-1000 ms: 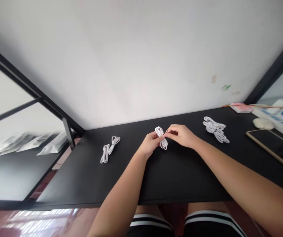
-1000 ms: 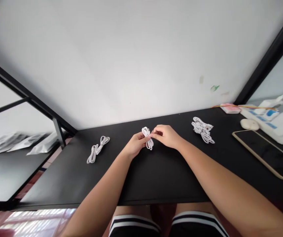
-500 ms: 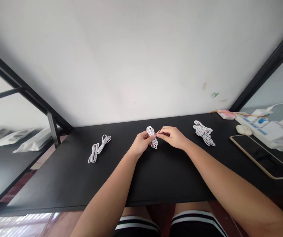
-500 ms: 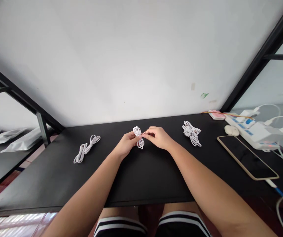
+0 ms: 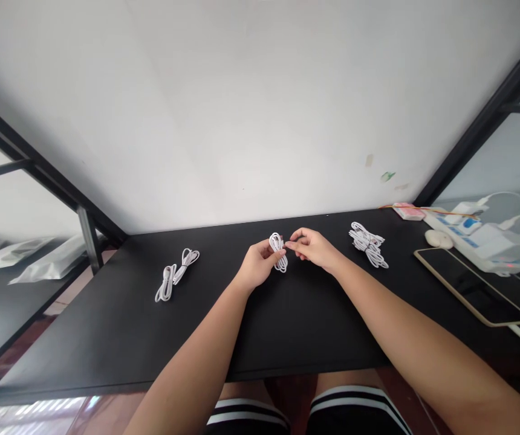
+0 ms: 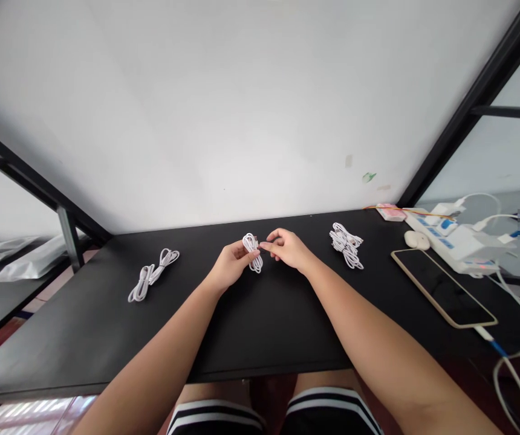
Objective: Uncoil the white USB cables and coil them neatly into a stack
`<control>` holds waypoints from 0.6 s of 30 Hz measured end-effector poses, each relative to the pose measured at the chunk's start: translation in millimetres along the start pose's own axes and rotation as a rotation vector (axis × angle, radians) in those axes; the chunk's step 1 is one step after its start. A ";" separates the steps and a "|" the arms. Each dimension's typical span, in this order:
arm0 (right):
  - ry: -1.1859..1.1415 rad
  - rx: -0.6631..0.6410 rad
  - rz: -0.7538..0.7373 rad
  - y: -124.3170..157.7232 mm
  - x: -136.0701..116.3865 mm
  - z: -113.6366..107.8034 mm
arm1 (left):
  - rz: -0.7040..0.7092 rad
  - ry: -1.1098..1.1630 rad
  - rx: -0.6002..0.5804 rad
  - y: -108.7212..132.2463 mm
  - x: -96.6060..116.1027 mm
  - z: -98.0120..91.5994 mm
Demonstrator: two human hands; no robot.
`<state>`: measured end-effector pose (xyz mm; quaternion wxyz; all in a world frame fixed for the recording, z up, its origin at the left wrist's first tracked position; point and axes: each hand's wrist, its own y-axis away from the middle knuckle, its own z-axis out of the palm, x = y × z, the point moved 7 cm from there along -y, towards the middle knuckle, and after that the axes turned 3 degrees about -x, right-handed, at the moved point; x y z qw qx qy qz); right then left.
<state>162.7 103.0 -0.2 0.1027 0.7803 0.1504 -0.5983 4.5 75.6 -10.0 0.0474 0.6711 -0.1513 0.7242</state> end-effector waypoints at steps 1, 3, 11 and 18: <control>-0.006 0.024 -0.018 -0.2 -0.1 -0.6 | -0.014 0.017 0.015 -0.2 -0.8 -0.9; 0.027 0.052 -0.081 0.2 -3.5 -1.0 | -0.043 0.051 0.035 -0.2 -2.3 -2.0; 0.186 0.034 -0.241 5.4 -17.3 -1.9 | -0.101 0.150 0.088 1.6 -0.8 -7.1; 0.249 0.043 -0.342 13.2 -30.9 1.5 | -0.138 0.259 0.060 2.5 -0.5 -4.1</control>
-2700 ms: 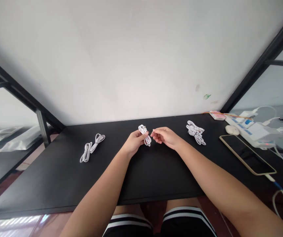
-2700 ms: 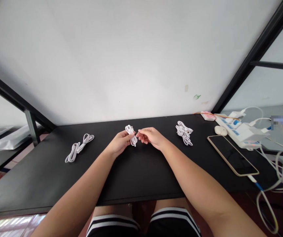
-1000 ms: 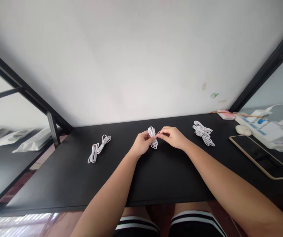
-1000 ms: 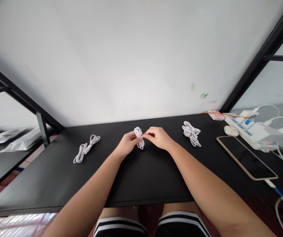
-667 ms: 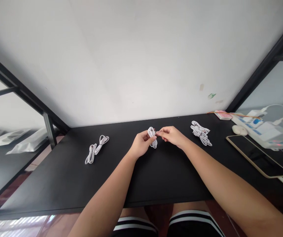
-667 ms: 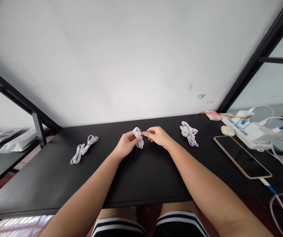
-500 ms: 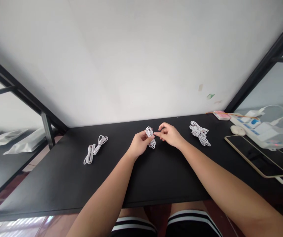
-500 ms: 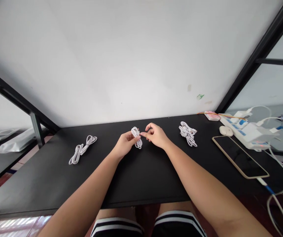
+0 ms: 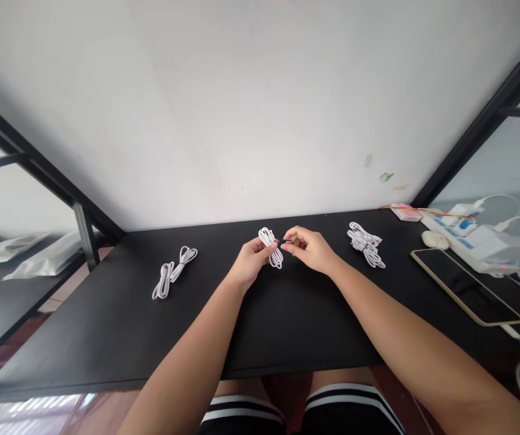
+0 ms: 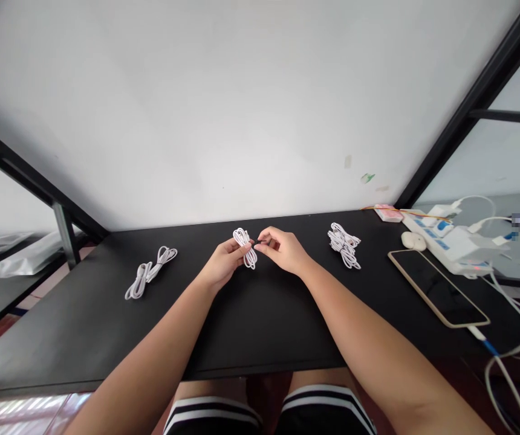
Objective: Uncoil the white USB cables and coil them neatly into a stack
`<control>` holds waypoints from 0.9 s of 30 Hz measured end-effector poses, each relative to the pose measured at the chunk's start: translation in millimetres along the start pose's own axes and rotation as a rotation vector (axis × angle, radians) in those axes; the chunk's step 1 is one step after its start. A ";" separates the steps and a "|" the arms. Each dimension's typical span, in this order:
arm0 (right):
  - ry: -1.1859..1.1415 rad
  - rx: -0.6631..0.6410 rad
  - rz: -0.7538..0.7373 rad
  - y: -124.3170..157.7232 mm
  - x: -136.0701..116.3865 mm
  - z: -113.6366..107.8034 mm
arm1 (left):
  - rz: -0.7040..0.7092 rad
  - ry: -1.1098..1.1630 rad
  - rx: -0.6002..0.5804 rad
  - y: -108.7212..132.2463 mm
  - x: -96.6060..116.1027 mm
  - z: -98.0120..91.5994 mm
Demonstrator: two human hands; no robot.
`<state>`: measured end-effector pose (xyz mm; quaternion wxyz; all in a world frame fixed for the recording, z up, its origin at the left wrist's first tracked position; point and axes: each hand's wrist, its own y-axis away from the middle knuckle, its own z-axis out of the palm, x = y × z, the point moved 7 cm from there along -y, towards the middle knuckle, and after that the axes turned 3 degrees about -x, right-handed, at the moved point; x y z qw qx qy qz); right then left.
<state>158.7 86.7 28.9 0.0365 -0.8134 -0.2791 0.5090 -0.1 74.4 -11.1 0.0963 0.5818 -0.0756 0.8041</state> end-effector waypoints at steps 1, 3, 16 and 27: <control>-0.001 0.001 -0.009 0.3 -2.0 0.1 | -0.003 0.004 -0.003 0.1 -0.5 0.0; 0.008 0.001 -0.023 0.5 -4.5 0.4 | -0.006 0.009 -0.008 0.0 -1.3 0.0; 0.014 0.033 -0.032 0.4 -2.5 -2.2 | -0.022 0.032 -0.019 1.2 -1.9 2.3; 0.093 0.009 -0.027 -2.0 0.3 -3.9 | -0.022 0.028 -0.018 -0.3 -4.8 0.5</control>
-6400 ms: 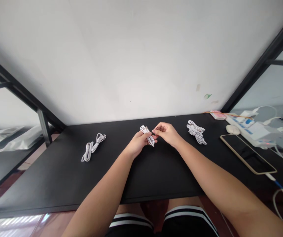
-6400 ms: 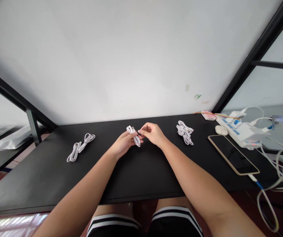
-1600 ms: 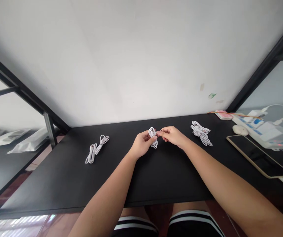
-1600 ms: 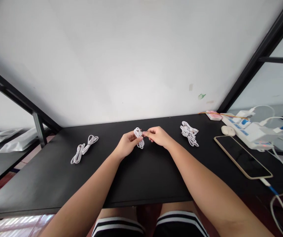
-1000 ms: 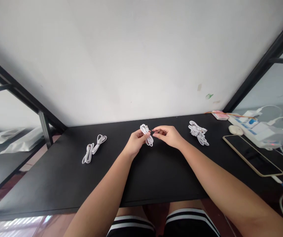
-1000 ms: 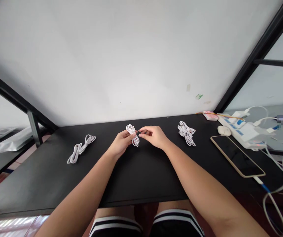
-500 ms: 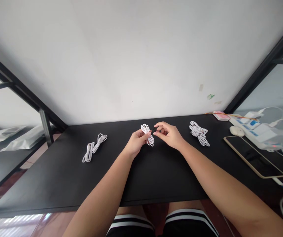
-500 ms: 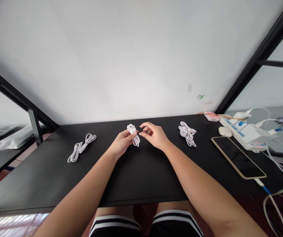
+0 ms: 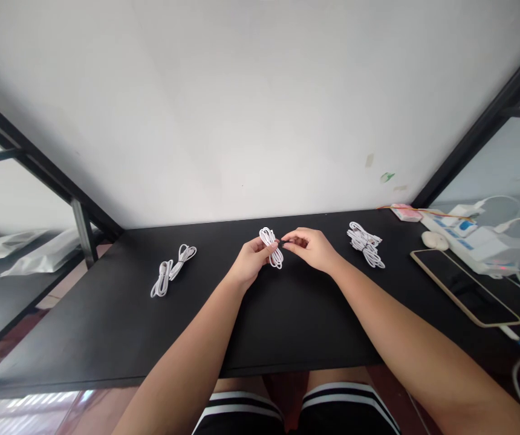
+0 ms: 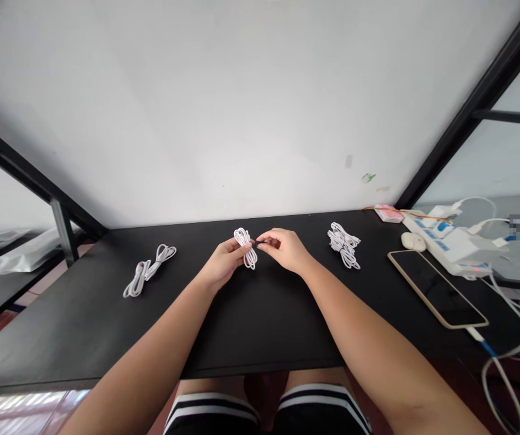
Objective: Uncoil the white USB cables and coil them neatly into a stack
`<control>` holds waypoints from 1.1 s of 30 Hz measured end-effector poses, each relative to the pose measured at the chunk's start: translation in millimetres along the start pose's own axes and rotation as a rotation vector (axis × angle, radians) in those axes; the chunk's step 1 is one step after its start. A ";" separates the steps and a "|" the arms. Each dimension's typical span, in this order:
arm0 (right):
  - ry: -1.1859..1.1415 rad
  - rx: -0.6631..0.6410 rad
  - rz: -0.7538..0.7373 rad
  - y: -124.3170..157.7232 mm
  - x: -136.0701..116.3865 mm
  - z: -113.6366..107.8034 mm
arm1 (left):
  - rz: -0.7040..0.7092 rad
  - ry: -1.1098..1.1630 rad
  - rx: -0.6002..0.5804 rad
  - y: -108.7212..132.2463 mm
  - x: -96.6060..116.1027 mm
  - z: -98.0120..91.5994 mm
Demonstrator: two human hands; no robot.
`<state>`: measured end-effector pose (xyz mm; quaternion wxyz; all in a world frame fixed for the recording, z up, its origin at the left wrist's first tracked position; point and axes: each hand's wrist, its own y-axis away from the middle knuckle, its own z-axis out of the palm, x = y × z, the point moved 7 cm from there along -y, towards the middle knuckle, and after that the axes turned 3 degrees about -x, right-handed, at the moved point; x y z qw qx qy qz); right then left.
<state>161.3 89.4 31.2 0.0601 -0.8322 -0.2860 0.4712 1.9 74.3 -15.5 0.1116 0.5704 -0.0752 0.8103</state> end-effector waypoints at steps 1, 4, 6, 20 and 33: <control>0.011 -0.004 -0.003 -0.1 -0.2 -0.2 | 0.002 -0.001 0.000 0.0 0.2 0.1; 0.035 -0.024 -0.020 -0.2 -1.6 -0.3 | 0.002 -0.002 0.007 0.3 1.1 0.1; 0.042 -0.032 -0.028 -0.2 -2.8 -0.4 | 0.000 0.001 0.014 0.7 1.7 0.0; 0.022 -0.159 0.062 0.3 2.3 5.9 | -0.030 -0.007 0.047 1.9 4.5 0.4; -0.302 -0.230 0.312 3.5 19.0 16.5 | 0.081 -0.197 -0.003 -0.3 7.4 3.3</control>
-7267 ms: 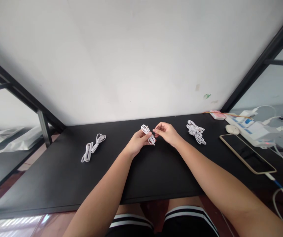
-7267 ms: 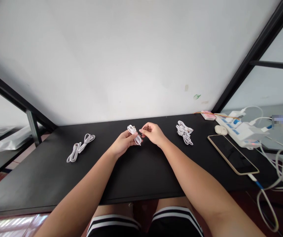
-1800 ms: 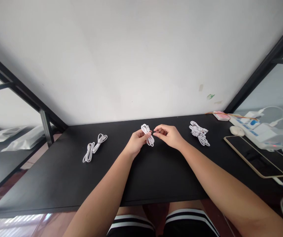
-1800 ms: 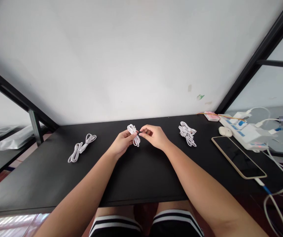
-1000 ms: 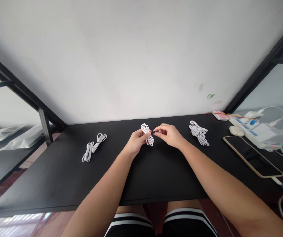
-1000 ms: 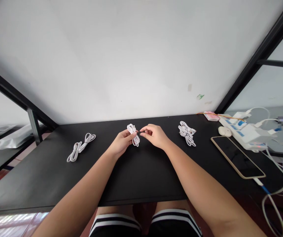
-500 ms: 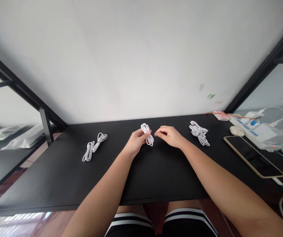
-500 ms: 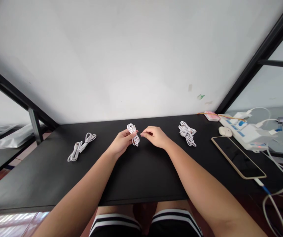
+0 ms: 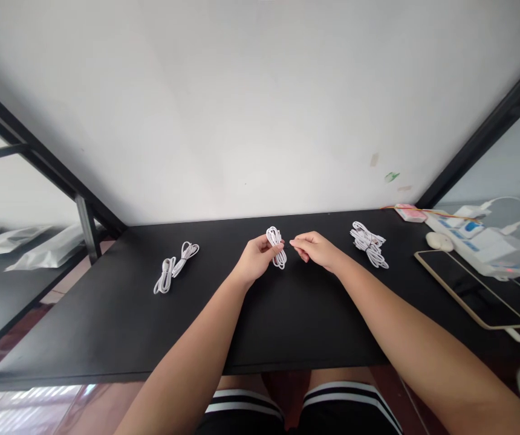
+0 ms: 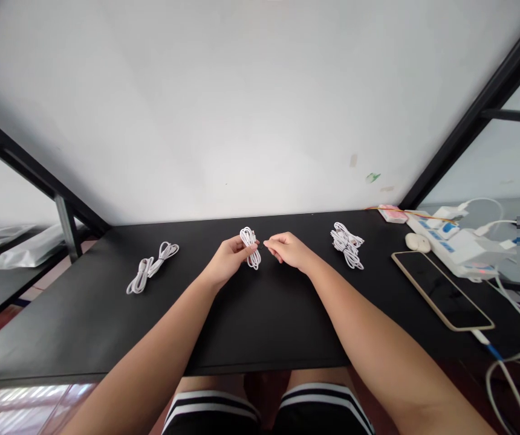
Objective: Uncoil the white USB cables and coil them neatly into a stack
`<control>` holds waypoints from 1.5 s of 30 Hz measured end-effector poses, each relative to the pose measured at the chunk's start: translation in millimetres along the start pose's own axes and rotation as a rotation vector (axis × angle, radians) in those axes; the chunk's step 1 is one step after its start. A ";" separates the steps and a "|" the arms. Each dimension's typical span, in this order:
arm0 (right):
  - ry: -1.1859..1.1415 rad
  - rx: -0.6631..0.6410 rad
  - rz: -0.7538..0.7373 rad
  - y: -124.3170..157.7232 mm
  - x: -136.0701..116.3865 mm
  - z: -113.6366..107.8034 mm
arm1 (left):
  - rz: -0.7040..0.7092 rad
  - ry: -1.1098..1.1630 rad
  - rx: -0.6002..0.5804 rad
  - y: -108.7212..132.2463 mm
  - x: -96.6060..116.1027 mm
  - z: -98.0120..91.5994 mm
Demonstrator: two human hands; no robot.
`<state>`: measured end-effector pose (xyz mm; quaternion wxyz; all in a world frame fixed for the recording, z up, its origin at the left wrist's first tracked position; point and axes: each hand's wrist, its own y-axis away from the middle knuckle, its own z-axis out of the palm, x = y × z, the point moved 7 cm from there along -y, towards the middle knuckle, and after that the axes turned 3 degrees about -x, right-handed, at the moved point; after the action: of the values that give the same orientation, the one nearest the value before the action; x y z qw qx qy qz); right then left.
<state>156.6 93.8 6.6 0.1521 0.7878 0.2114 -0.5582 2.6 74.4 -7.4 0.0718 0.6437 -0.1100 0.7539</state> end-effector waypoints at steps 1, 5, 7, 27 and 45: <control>-0.019 0.006 0.011 -0.6 1.9 0.2 | 0.009 -0.017 -0.003 -0.3 0.4 0.5; 0.012 0.057 0.028 -1.2 4.8 -3.0 | -0.007 0.011 0.005 -0.2 -1.0 -0.3; 0.060 0.095 -0.015 -0.5 1.0 -5.6 | -0.025 0.045 0.020 0.3 -2.2 -2.1; 0.249 0.135 -0.243 8.4 -22.0 -8.1 | -0.112 0.135 0.031 1.5 -6.1 -4.4; 0.273 0.043 -0.248 8.0 -22.1 5.2 | -0.100 -0.030 -0.068 2.5 -6.4 4.3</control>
<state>150.0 80.8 25.8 0.0351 0.8272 0.3136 -0.4649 7.1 71.2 -13.3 0.1294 0.6570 -0.1041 0.7353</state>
